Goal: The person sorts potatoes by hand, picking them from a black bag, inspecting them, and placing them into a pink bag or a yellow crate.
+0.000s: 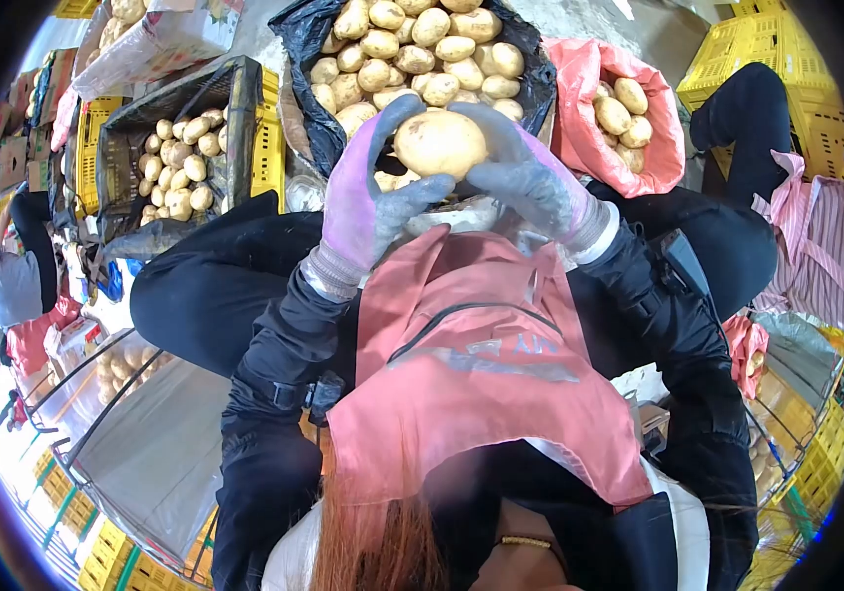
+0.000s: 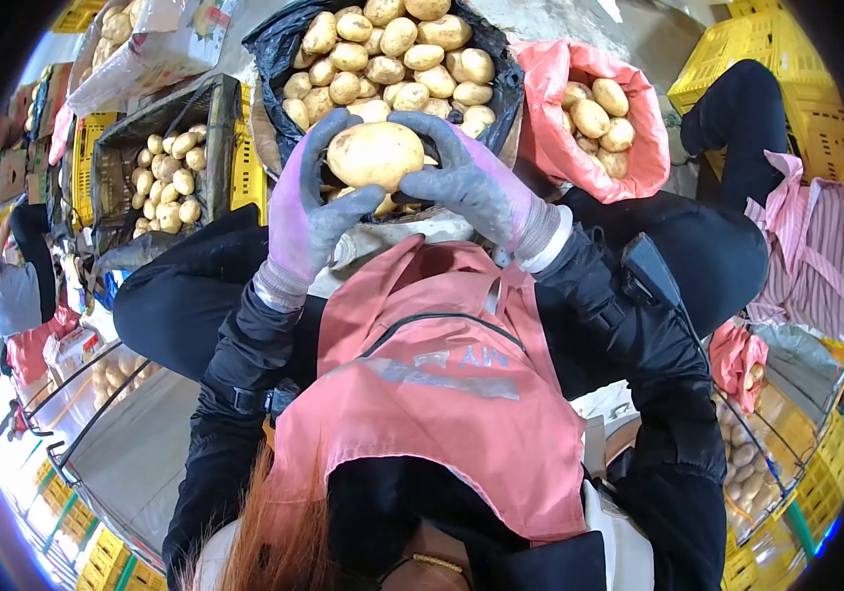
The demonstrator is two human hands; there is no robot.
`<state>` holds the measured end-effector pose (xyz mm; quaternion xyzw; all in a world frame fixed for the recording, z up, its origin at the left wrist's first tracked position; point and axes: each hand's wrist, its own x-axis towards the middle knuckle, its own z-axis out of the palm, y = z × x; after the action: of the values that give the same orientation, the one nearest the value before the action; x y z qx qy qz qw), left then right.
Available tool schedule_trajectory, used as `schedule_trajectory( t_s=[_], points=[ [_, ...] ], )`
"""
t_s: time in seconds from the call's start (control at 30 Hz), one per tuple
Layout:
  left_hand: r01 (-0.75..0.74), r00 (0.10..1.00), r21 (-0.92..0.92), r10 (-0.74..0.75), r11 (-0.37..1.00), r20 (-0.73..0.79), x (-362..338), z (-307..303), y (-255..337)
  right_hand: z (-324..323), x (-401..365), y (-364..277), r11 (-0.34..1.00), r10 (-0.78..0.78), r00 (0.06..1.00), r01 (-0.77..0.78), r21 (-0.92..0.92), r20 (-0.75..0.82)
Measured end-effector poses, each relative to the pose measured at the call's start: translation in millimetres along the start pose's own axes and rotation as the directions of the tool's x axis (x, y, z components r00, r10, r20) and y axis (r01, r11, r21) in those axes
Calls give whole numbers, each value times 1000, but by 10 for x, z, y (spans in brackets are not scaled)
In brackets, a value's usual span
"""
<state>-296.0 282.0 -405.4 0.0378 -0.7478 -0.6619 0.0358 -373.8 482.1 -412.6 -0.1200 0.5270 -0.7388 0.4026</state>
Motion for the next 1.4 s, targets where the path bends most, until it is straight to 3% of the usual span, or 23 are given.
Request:
schedule_trajectory(
  t_s=[0.03, 0.13, 0.17, 0.23, 0.27, 0.33, 0.37, 0.43, 0.53, 0.67, 0.73, 0.87, 0.97, 1.07, 1.17, 1.27, 1.3, 1.33, 1.37, 1.4],
  points=[
    [-20, 1000, 30, 20, 999, 2, -8, -4, 15, 1, -10, 20, 970, 68, 997, -74, 230, 33],
    [-64, 997, -59, 61, 996, -57, -38, 17, -16, 13, -18, 20, 940, 50, 997, -65, 336, 53],
    [-66, 996, -57, 63, 996, -60, -48, 29, -42, 27, -29, 4, 940, 49, 997, -65, 335, 57],
    [-254, 959, -14, 251, 967, -129, -45, 51, -102, 55, -60, -38, 941, 24, 998, -45, 335, 65],
    [-257, 959, -14, 253, 966, -129, -26, 28, -116, 49, -69, -24, 941, 22, 998, -43, 334, 65],
    [-443, 891, 271, 453, 855, 29, 7, -35, -123, 27, -87, 16, 972, -14, 1000, 14, 234, -3],
    [-445, 890, 270, 455, 854, 29, -20, 6, -110, 24, -84, 8, 972, -15, 1000, 16, 233, -3],
    [-198, 976, -173, 177, 965, -130, -95, 121, -60, 32, -59, -7, 991, -133, 988, 131, -27, -84],
    [-100, 993, -330, 71, 939, -99, -71, 131, 4, 88, -80, -77, 973, -200, 975, 185, -140, -100],
    [-55, 998, -357, 38, 932, -56, -81, 122, 13, 43, -71, 34, 955, -271, 957, 253, -156, -108],
    [-7, 1000, -475, -7, 880, -29, -87, 117, 63, 5, -68, 38, 933, -286, 955, 259, -250, -78],
    [23, 999, -450, -38, 893, -24, -79, 72, 39, 72, -90, 17, 940, -284, 950, 249, -233, -132],
    [130, 990, -451, -141, 883, 9, -47, 17, -35, 79, -76, 43, 943, -262, 953, 220, -248, -150],
    [179, 979, -501, -206, 846, 2, -31, 46, -41, 74, -63, 77, 959, -264, 957, 246, -142, -122],
    [353, 935, -475, -310, 806, 170, -65, 125, -8, 101, -87, 96, 956, -196, 973, 163, -242, -118],
    [270, 958, -439, -286, 857, 30, 44, -55, -359, 74, -49, 132, 934, -178, 974, 123, -334, -138],
    [260, 931, -748, -363, 610, 27, 126, -220, -390, 71, -31, 42, 941, -156, 969, 87, -326, -193],
    [132, 955, -805, -291, 579, -53, 224, -490, -670, 55, -10, -6, 948, -135, 959, 51, -314, -251],
    [181, 963, -856, -262, 485, 55, 264, -910, -650, 6, 28, 22, 921, -265, 931, 167, -352, -251],
    [-76, 936, -245, -16, 966, -351, 289, -1009, -632, -90, 40, 53, 946, -270, 921, 200, -256, -279]
  ],
)
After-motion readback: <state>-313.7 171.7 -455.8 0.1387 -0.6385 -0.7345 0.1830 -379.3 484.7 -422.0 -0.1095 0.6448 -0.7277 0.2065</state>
